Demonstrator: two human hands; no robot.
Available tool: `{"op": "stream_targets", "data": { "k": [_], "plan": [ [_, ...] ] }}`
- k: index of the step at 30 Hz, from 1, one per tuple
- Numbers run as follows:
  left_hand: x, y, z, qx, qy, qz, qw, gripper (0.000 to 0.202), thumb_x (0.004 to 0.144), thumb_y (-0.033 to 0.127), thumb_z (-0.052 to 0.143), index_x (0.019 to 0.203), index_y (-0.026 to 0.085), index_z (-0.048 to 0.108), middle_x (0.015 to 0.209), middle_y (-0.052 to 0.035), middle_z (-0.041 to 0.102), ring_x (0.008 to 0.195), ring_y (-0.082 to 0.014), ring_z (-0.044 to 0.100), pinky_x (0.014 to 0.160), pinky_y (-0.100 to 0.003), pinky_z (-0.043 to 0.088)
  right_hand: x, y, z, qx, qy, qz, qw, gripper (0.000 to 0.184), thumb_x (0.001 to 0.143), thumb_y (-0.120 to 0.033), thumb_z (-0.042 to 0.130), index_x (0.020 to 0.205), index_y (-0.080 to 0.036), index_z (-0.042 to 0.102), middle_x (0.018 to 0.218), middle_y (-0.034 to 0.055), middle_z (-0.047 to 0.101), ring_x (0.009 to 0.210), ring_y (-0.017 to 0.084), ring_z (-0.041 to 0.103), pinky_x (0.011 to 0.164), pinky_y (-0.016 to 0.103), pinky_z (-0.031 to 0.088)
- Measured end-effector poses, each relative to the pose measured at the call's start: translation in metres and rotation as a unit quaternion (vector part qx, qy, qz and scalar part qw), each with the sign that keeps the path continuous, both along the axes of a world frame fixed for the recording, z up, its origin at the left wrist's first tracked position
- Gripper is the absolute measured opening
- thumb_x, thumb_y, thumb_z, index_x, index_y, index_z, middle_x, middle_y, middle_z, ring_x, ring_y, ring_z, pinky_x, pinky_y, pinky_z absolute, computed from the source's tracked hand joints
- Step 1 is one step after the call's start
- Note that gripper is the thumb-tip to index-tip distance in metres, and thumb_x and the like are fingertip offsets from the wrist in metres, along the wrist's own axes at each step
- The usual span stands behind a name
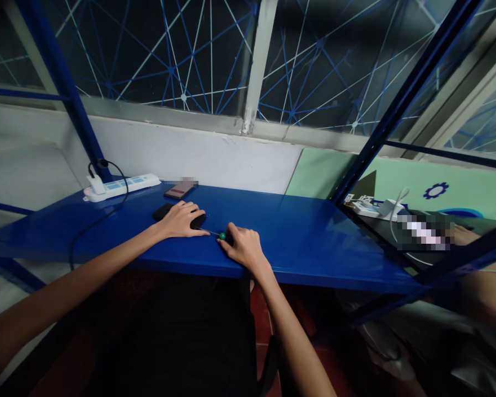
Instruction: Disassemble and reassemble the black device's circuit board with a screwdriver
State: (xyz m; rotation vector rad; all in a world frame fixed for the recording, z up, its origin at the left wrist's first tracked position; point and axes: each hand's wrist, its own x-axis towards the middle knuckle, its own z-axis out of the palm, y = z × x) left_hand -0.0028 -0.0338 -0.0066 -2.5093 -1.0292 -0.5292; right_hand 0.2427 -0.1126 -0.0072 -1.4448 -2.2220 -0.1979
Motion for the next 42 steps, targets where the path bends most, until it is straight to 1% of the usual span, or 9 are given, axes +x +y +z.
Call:
{"op": "stream_targets", "data": {
  "k": [3,6,12,16,20,27,31,36,42],
  "plan": [
    [-0.0004,0.0001,0.0002,0.003,0.003,0.002,1.0,0.08,0.081,0.082,0.037,0.109,0.014,0.068,0.098,-0.0133,0.067,0.093,-0.0283,0.06,0.085,-0.04,0.039,-0.0007,-0.0025,0.0027,0.006,0.014,0.015,1.0,0.034,0.091,-0.054,0.051,0.089,-0.022,0.061,0.076,0.0022,0.07,0.063,0.016,0.061,0.056,0.026,0.022],
    [-0.0006,0.0001,0.0007,0.001,0.0,0.0,1.0,0.078,0.081,0.082,0.038,0.109,0.016,0.068,0.098,-0.0126,0.068,0.093,-0.0281,0.06,0.084,-0.04,0.039,-0.0003,-0.0038,0.0045,0.008,0.024,0.026,0.999,0.037,0.096,-0.05,0.044,0.085,-0.021,0.063,0.08,0.0033,0.07,0.066,0.015,0.061,0.056,0.026,0.024],
    [-0.0008,0.0005,0.0006,-0.002,-0.005,-0.004,1.0,0.078,0.081,0.082,0.039,0.109,0.016,0.067,0.097,-0.0125,0.067,0.092,-0.0278,0.061,0.084,-0.04,0.04,0.0032,-0.001,0.0004,0.025,0.021,0.007,0.999,0.041,0.089,-0.057,0.055,0.084,-0.02,0.07,0.081,0.0033,0.065,0.066,0.014,0.058,0.055,0.026,0.027],
    [-0.0011,0.0008,0.0003,-0.001,-0.003,-0.007,1.0,0.077,0.081,0.082,0.039,0.109,0.016,0.067,0.097,-0.0126,0.067,0.093,-0.0278,0.061,0.083,-0.04,0.04,0.004,0.0004,-0.001,0.028,0.011,0.01,1.0,0.04,0.087,-0.058,0.057,0.081,-0.02,0.067,0.084,0.0032,0.063,0.063,0.013,0.055,0.054,0.026,0.026],
    [-0.0009,0.0004,0.0008,-0.001,-0.004,-0.008,1.0,0.077,0.082,0.081,0.039,0.109,0.016,0.067,0.098,-0.0126,0.068,0.092,-0.0278,0.061,0.083,-0.04,0.04,0.0029,0.0008,-0.0008,0.027,0.011,0.005,1.0,0.033,0.085,-0.054,0.061,0.084,-0.02,0.063,0.088,0.0035,0.065,0.062,0.013,0.055,0.054,0.026,0.024],
    [-0.0002,-0.001,0.0012,0.0,-0.005,-0.005,1.0,0.077,0.082,0.081,0.039,0.109,0.015,0.068,0.097,-0.013,0.067,0.092,-0.028,0.06,0.083,-0.04,0.039,0.0022,0.0018,-0.0028,0.009,0.001,-0.009,1.0,0.029,0.086,-0.051,0.06,0.089,-0.022,0.06,0.072,0.0013,0.068,0.06,0.017,0.059,0.053,0.026,0.02],
    [-0.0004,-0.0002,0.0002,-0.002,0.001,-0.004,1.0,0.079,0.081,0.082,0.038,0.11,0.014,0.067,0.097,-0.0134,0.067,0.092,-0.0284,0.06,0.084,-0.04,0.039,0.0017,-0.0006,-0.0001,0.016,0.012,0.001,1.0,0.033,0.086,-0.055,0.059,0.087,-0.022,0.062,0.078,0.002,0.07,0.065,0.017,0.061,0.054,0.026,0.022],
    [-0.0014,0.0011,-0.0014,0.0,-0.008,-0.006,1.0,0.078,0.081,0.082,0.039,0.11,0.016,0.067,0.098,-0.0131,0.067,0.092,-0.0284,0.06,0.083,-0.04,0.039,0.0015,-0.0033,0.0025,0.036,0.023,0.008,0.999,0.042,0.094,-0.054,0.045,0.082,-0.02,0.066,0.08,0.0039,0.067,0.064,0.014,0.059,0.055,0.027,0.025],
    [-0.0003,-0.0015,0.0019,-0.003,-0.007,-0.008,1.0,0.075,0.081,0.081,0.04,0.107,0.016,0.068,0.096,-0.0124,0.067,0.091,-0.0279,0.06,0.083,-0.04,0.039,0.0032,-0.0016,0.0011,0.057,0.02,0.001,0.998,0.042,0.087,-0.059,0.055,0.081,-0.019,0.066,0.083,0.0045,0.063,0.065,0.014,0.056,0.055,0.026,0.026]
  ]
}}
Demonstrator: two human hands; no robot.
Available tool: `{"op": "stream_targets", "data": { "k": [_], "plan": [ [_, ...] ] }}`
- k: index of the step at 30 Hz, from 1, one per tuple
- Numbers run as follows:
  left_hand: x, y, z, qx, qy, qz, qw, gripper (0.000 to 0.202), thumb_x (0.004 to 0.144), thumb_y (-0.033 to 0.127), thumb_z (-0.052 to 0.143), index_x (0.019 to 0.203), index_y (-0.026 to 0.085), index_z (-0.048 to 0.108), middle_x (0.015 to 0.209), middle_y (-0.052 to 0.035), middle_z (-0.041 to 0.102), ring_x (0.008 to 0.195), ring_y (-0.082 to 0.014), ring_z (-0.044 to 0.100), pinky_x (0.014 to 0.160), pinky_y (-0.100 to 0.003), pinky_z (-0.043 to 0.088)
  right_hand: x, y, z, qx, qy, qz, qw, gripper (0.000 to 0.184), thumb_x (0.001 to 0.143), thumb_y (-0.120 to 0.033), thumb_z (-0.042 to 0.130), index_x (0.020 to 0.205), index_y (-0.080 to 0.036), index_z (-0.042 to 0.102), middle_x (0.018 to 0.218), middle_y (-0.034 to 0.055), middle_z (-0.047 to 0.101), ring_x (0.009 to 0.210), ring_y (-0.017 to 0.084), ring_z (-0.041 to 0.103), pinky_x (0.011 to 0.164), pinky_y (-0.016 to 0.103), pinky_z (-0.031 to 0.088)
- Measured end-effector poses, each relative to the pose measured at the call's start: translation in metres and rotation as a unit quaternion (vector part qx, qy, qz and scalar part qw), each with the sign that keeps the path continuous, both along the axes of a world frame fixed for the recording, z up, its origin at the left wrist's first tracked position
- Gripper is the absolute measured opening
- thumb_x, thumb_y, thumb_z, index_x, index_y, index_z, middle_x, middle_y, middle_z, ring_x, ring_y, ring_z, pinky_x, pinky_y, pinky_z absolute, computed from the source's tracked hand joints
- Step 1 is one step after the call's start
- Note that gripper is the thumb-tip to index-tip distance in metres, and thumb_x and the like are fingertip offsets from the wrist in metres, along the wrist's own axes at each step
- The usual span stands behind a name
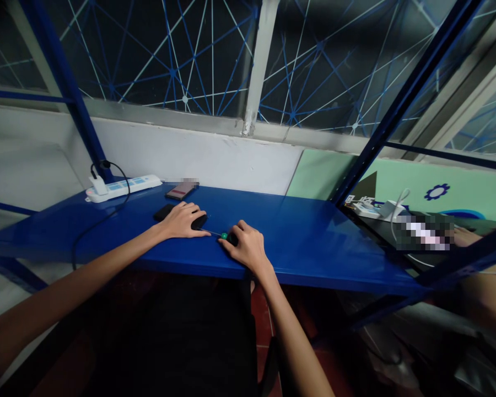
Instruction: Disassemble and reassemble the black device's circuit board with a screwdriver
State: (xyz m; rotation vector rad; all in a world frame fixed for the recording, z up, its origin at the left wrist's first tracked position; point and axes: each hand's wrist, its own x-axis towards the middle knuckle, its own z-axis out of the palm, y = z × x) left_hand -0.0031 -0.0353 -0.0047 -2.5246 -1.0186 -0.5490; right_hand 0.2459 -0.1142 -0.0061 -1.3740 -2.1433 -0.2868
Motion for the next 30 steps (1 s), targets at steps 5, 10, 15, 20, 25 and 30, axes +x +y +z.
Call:
{"op": "stream_targets", "data": {
  "k": [5,10,15,20,25,30],
  "plan": [
    [0.0005,-0.0004,0.001,-0.004,0.005,0.001,1.0,0.078,0.082,0.081,0.039,0.108,0.014,0.068,0.096,-0.013,0.067,0.092,-0.028,0.061,0.083,-0.04,0.04,-0.0001,0.0018,-0.0024,-0.018,-0.011,0.005,1.0,0.034,0.086,-0.055,0.058,0.088,-0.021,0.061,0.085,0.0037,0.067,0.063,0.015,0.058,0.053,0.025,0.023],
    [-0.0006,0.0016,-0.0014,0.0,0.0,-0.001,1.0,0.075,0.081,0.081,0.04,0.109,0.016,0.068,0.098,-0.0125,0.068,0.093,-0.0281,0.061,0.083,-0.04,0.039,-0.0008,0.0019,-0.004,-0.045,-0.028,0.002,0.999,0.034,0.087,-0.055,0.057,0.093,-0.022,0.06,0.07,0.0015,0.068,0.057,0.017,0.059,0.053,0.025,0.02],
    [-0.0007,0.0015,-0.0013,-0.002,-0.003,-0.003,1.0,0.074,0.081,0.08,0.042,0.109,0.017,0.068,0.098,-0.0126,0.068,0.093,-0.0281,0.061,0.085,-0.04,0.039,-0.0029,-0.0008,-0.0005,-0.033,-0.01,0.011,0.999,0.041,0.092,-0.06,0.048,0.086,-0.022,0.062,0.072,0.0031,0.07,0.062,0.017,0.062,0.055,0.026,0.023],
    [-0.0003,0.0005,0.0003,-0.004,0.0,0.0,1.0,0.076,0.081,0.081,0.04,0.108,0.016,0.068,0.098,-0.0129,0.068,0.093,-0.0284,0.061,0.085,-0.04,0.039,-0.0023,-0.0017,0.0009,-0.029,-0.005,0.017,0.999,0.037,0.095,-0.051,0.045,0.084,-0.021,0.063,0.078,0.0031,0.069,0.065,0.015,0.061,0.055,0.026,0.025],
    [-0.0009,0.0017,-0.0001,-0.01,0.0,-0.001,1.0,0.078,0.081,0.081,0.04,0.111,0.015,0.068,0.1,-0.014,0.067,0.094,-0.0294,0.061,0.085,-0.041,0.039,0.0008,0.0017,-0.002,-0.017,-0.023,0.005,1.0,0.04,0.089,-0.056,0.053,0.082,-0.02,0.068,0.079,0.0037,0.066,0.065,0.015,0.059,0.054,0.027,0.025],
    [-0.001,0.0024,-0.0015,-0.007,0.003,0.004,1.0,0.08,0.08,0.082,0.039,0.112,0.015,0.067,0.1,-0.0138,0.067,0.095,-0.0292,0.061,0.085,-0.041,0.039,0.0024,0.0036,-0.0034,-0.019,-0.03,0.01,0.999,0.039,0.088,-0.056,0.056,0.081,-0.02,0.068,0.079,0.0036,0.067,0.064,0.015,0.059,0.054,0.027,0.022]
  ]
}}
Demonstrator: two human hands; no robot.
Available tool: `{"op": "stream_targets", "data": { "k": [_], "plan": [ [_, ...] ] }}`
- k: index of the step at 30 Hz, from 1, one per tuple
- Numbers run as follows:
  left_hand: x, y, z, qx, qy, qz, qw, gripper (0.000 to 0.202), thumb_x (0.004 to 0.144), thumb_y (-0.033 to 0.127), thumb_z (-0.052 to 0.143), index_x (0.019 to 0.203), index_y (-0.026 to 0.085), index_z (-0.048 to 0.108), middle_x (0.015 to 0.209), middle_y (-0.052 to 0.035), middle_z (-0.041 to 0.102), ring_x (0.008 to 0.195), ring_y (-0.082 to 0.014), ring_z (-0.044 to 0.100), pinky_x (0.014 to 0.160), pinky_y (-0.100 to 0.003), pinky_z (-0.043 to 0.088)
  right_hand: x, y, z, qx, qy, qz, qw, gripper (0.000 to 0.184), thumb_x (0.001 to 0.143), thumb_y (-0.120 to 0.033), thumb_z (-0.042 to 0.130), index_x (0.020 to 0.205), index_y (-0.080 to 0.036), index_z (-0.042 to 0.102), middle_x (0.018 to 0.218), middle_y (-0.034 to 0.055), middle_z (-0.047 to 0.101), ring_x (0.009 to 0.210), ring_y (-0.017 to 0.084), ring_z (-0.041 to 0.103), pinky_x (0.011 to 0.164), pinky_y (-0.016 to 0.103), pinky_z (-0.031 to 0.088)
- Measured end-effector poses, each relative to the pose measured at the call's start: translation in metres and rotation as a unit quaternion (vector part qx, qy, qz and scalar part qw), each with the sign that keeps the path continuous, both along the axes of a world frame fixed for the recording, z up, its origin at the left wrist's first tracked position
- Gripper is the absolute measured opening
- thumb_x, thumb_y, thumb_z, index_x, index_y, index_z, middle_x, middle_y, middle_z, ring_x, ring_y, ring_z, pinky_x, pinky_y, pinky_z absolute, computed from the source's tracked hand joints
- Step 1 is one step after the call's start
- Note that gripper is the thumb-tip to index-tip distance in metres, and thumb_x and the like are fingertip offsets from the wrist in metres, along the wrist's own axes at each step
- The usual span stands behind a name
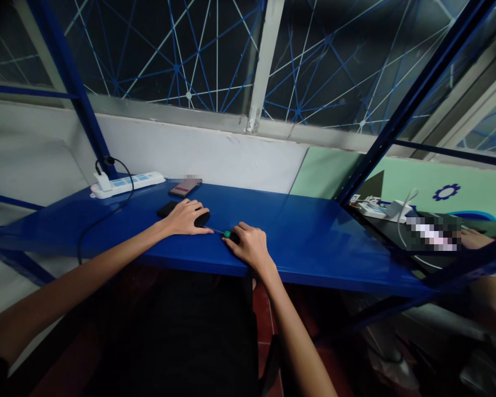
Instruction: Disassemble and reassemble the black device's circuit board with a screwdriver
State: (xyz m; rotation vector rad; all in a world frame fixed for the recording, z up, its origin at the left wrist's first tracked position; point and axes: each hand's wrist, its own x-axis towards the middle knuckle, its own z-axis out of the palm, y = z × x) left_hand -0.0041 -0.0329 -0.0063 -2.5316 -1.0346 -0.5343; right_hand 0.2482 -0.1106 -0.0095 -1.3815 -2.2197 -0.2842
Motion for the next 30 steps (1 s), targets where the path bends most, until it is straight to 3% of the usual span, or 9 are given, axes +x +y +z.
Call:
{"op": "stream_targets", "data": {
  "k": [11,18,30],
  "plan": [
    [0.0004,0.0009,-0.0008,0.014,0.002,-0.001,1.0,0.079,0.081,0.083,0.037,0.11,0.016,0.068,0.097,-0.0125,0.067,0.092,-0.0281,0.06,0.083,-0.039,0.039,-0.0021,-0.0019,0.0015,-0.021,0.002,-0.004,1.0,0.035,0.088,-0.054,0.057,0.082,-0.021,0.065,0.076,0.0023,0.071,0.061,0.016,0.06,0.054,0.026,0.02],
    [0.0007,-0.0013,0.001,0.005,0.001,-0.003,1.0,0.08,0.081,0.082,0.038,0.11,0.014,0.068,0.098,-0.0131,0.067,0.094,-0.0287,0.06,0.085,-0.04,0.038,-0.0047,-0.006,0.0041,0.008,0.018,0.005,1.0,0.04,0.096,-0.048,0.045,0.078,-0.019,0.066,0.075,0.003,0.068,0.062,0.013,0.058,0.055,0.027,0.024],
    [0.0005,-0.0005,0.0004,0.009,-0.003,-0.006,1.0,0.076,0.081,0.081,0.041,0.11,0.016,0.068,0.098,-0.0128,0.068,0.093,-0.0284,0.061,0.084,-0.04,0.039,-0.0012,-0.0019,-0.0004,0.023,0.036,0.03,0.999,0.033,0.087,-0.052,0.061,0.085,-0.02,0.06,0.084,0.0027,0.066,0.063,0.013,0.057,0.055,0.025,0.026]
  ]
}}
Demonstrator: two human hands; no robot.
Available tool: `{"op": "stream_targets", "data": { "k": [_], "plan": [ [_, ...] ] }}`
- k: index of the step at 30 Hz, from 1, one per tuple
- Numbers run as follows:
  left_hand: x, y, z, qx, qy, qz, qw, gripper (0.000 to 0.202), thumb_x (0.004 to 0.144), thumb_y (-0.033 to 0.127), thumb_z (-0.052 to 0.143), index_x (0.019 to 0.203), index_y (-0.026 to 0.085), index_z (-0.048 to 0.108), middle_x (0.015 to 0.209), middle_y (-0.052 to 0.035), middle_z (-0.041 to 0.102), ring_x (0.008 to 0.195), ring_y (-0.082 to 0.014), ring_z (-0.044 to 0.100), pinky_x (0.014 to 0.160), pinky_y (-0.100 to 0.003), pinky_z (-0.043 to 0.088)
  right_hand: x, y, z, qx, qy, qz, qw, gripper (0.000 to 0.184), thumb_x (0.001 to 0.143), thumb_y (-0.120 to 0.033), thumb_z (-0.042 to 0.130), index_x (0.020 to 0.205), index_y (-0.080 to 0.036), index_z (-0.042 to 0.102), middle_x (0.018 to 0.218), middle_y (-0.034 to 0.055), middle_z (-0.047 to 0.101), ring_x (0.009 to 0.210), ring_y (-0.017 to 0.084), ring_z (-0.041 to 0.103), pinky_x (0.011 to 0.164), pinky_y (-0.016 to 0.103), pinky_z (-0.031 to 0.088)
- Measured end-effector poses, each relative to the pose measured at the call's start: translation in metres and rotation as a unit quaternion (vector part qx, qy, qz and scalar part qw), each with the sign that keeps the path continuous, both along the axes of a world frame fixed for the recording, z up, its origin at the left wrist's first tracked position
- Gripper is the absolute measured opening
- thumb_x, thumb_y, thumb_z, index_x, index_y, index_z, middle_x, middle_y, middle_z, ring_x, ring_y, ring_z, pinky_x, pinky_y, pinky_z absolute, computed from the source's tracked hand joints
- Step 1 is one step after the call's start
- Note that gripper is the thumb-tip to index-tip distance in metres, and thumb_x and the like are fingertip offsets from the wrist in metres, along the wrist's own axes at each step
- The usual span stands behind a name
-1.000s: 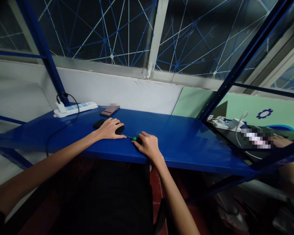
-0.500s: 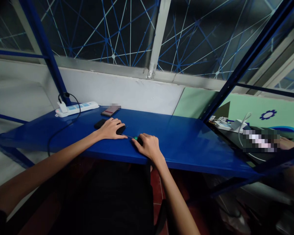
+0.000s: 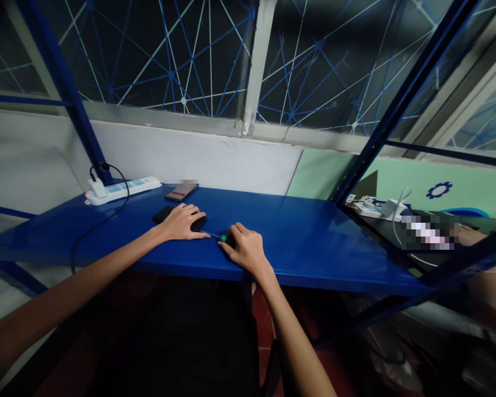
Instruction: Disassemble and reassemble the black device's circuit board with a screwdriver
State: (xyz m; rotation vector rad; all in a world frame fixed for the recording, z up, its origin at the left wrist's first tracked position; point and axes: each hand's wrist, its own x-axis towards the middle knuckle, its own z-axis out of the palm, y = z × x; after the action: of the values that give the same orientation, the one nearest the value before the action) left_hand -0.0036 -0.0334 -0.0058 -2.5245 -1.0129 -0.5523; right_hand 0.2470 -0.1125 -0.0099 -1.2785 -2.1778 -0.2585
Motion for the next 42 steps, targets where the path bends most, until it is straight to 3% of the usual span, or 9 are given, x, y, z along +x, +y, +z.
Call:
{"op": "stream_targets", "data": {
  "k": [6,14,22,36,42],
  "plan": [
    [-0.0005,0.0014,-0.0013,0.0,0.006,0.001,1.0,0.079,0.081,0.082,0.038,0.112,0.014,0.067,0.098,-0.0134,0.067,0.093,-0.0284,0.06,0.084,-0.04,0.039,-0.0009,-0.0001,-0.0002,-0.04,-0.011,0.001,0.999,0.031,0.088,-0.052,0.059,0.089,-0.021,0.057,0.075,0.0019,0.068,0.061,0.016,0.06,0.053,0.025,0.022],
    [0.0004,0.0017,-0.0011,0.006,0.01,0.003,1.0,0.079,0.081,0.082,0.038,0.11,0.014,0.067,0.096,-0.0128,0.067,0.092,-0.0284,0.06,0.083,-0.04,0.039,-0.0029,-0.0042,0.0042,-0.029,0.006,0.01,1.0,0.03,0.096,-0.046,0.047,0.087,-0.02,0.06,0.08,0.0034,0.068,0.066,0.015,0.061,0.056,0.025,0.027],
    [-0.0014,0.0027,-0.0022,0.004,0.01,0.001,1.0,0.078,0.081,0.082,0.038,0.111,0.015,0.067,0.097,-0.0123,0.067,0.092,-0.0276,0.06,0.083,-0.039,0.039,0.0006,-0.0008,-0.0002,0.002,-0.006,-0.01,1.0,0.04,0.089,-0.056,0.055,0.078,-0.019,0.066,0.081,0.0029,0.062,0.061,0.012,0.055,0.054,0.026,0.027],
    [0.0002,0.0013,-0.0011,0.002,0.012,0.002,1.0,0.079,0.082,0.081,0.037,0.112,0.014,0.067,0.098,-0.0133,0.067,0.093,-0.0285,0.061,0.083,-0.04,0.039,-0.0006,0.0011,-0.0012,-0.041,-0.009,-0.015,0.999,0.028,0.087,-0.049,0.061,0.089,-0.021,0.06,0.081,0.0014,0.07,0.065,0.016,0.062,0.054,0.025,0.023],
    [0.0003,0.0004,-0.0001,-0.001,0.013,0.003,1.0,0.078,0.083,0.08,0.037,0.111,0.014,0.067,0.097,-0.0132,0.067,0.093,-0.0285,0.061,0.083,-0.04,0.039,-0.0014,-0.0023,0.0019,-0.032,0.008,0.005,0.999,0.034,0.095,-0.048,0.048,0.085,-0.02,0.065,0.079,0.0033,0.069,0.066,0.014,0.061,0.057,0.025,0.028]
  ]
}}
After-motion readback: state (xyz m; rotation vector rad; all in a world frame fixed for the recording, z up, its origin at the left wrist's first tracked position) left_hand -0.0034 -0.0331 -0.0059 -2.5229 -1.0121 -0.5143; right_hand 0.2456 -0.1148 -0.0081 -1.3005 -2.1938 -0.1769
